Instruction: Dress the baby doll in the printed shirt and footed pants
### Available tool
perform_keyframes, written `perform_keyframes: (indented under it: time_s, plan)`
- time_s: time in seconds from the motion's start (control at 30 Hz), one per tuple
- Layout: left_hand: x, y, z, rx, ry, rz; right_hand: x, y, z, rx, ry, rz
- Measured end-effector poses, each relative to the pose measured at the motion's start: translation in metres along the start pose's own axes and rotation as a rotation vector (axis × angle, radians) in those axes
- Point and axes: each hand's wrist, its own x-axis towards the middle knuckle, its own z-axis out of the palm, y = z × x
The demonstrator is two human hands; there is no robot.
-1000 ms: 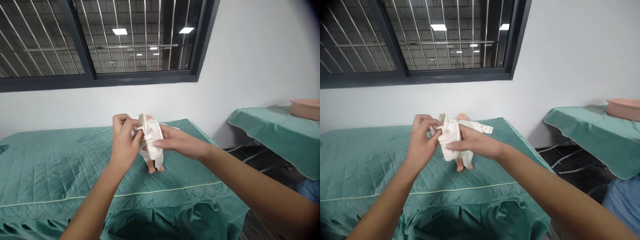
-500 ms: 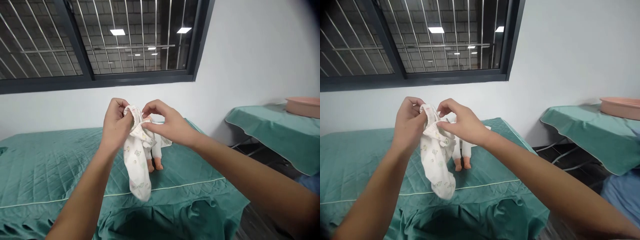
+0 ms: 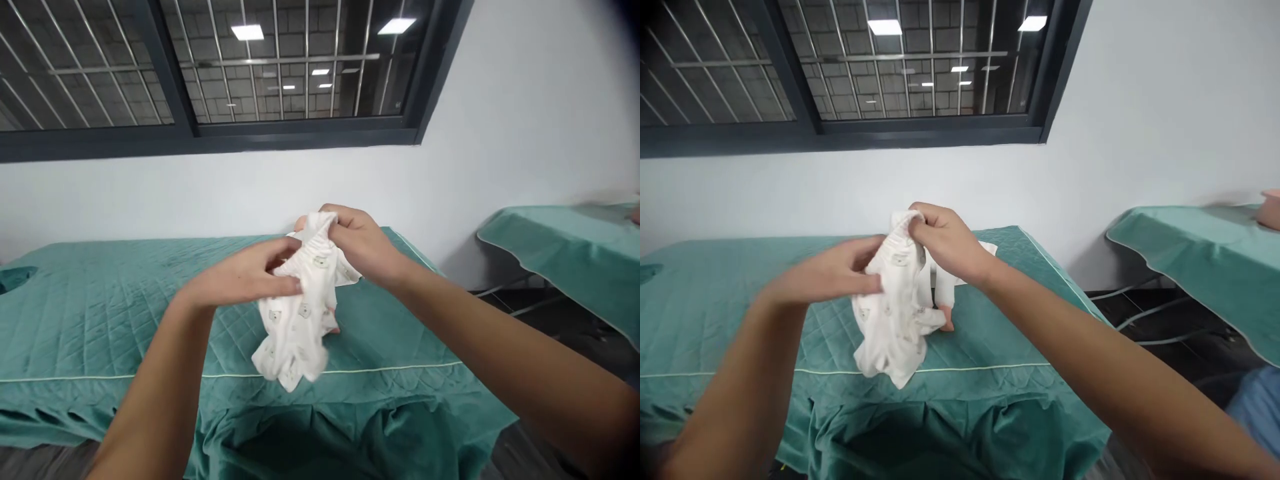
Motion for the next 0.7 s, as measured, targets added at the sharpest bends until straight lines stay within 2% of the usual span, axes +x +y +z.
perform_keyframes:
  time_s: [0.07, 0.13, 0.2, 0.3, 0.37, 0.43, 0.5, 0.57, 0.6, 0.63, 0.7]
  plan:
    - [0.003, -0.007, 0.004, -0.026, -0.116, -0.008, 0.005, 0.008, 0.005, 0.05, 0.052, 0.039]
    - [0.007, -0.016, 0.008, -0.059, -0.135, -0.024, 0.008, 0.017, 0.007, 0.1, 0.088, 0.08]
    - [0.011, -0.026, 0.011, -0.068, -0.057, -0.037, 0.01, 0.028, 0.004, 0.173, 0.114, 0.108]
    - [0.016, -0.044, 0.01, -0.139, 0.181, 0.009, 0.009, 0.048, -0.01, 0.25, 0.143, 0.124]
    - [0.021, -0.053, 0.009, -0.252, 0.337, 0.071, 0.006, 0.061, -0.021, 0.221, 0.045, 0.173]
    - [0.028, -0.058, 0.009, -0.341, 0.441, 0.119, 0.002, 0.069, -0.028, 0.17, -0.17, 0.261]
    - [0.035, -0.059, 0.011, -0.368, 0.49, 0.121, -0.002, 0.073, -0.03, 0.156, -0.419, 0.329]
    - [0.042, -0.057, 0.016, -0.372, 0.522, 0.098, -0.004, 0.07, -0.029, 0.168, -0.603, 0.353]
    - [0.044, -0.055, 0.018, -0.379, 0.534, 0.088, -0.003, 0.067, -0.027, 0.167, -0.632, 0.342]
    - [0.046, -0.053, 0.02, -0.393, 0.54, 0.082, -0.001, 0.063, -0.026, 0.165, -0.602, 0.317]
    - [0.046, -0.049, 0.023, -0.439, 0.514, 0.087, 0.006, 0.055, -0.025, 0.192, -0.382, 0.224]
